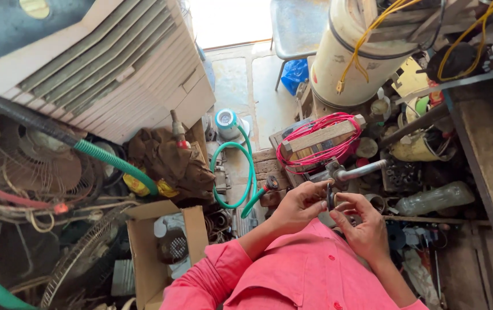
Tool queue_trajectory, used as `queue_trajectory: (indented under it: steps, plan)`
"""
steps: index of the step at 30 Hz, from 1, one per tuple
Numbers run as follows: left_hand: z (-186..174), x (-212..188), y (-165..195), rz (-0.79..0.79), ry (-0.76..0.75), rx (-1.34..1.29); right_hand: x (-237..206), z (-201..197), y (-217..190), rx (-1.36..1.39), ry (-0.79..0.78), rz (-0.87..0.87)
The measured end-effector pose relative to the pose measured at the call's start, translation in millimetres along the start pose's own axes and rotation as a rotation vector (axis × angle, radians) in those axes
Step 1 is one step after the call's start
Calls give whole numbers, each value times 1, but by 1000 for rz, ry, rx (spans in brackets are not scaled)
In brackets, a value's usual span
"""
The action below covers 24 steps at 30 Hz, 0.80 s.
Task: The person works on a pump-like machine clamped in a vise, unscrewing and removing a round flange valve part from it. They use pliers on the part, fit a rubber gasket onto the flange, and thread the part back onto the machine by hand.
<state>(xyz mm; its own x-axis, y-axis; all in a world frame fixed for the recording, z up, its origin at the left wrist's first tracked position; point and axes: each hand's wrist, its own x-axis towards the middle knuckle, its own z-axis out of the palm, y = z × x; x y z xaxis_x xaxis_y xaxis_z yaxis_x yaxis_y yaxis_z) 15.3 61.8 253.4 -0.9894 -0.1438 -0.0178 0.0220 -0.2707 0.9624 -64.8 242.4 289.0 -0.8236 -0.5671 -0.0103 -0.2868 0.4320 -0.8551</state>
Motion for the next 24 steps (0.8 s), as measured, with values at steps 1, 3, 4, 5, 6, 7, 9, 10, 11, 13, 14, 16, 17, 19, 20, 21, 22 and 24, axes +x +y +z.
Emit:
queue_trajectory:
  steps: [1,3,4,5,6,7,9,10,11,13,14,16,17,19,20,21,22,24]
  plan:
    - [-1,-1,-3,6,-9,-37,0,1,2,65,7,39]
    - [-4,-2,-8,24,2,5,2,4,7,195,19,119]
    - [-4,-4,-11,36,24,81,1,3,8,184,1,123]
    - [-6,-5,-13,49,45,160,2,4,10,175,-16,126]
    - [-8,-6,-16,21,43,41,3,4,11,164,-34,126]
    - [-9,-5,-19,-5,42,-77,4,4,12,209,-62,55]
    - [-13,-5,-24,-40,65,-194,6,4,14,295,-124,-90]
    - [-15,-5,-27,-50,87,-194,7,5,15,346,-129,-106]
    - [-17,-5,-29,-59,110,-195,7,6,17,397,-135,-123]
    - [-18,-5,-35,-82,130,-259,8,9,20,449,-133,-146]
    - [-18,-6,-37,-95,143,-293,8,9,22,450,-126,-149]
    - [-17,-7,-43,-94,162,-289,9,11,27,482,-132,-135]
    - [-16,-8,-45,-94,174,-287,10,11,29,513,-146,-113]
    - [-16,-8,-49,-97,210,-222,11,11,35,557,-187,-95]
    - [-15,-9,-51,-103,231,-192,11,12,38,572,-214,-93]
    - [-13,-10,-53,-106,234,-216,11,13,41,585,-242,-90]
    - [-12,-10,-54,-108,238,-241,10,15,45,581,-237,-69]
    - [-8,-11,-58,-101,222,-242,7,17,54,569,-231,-21]
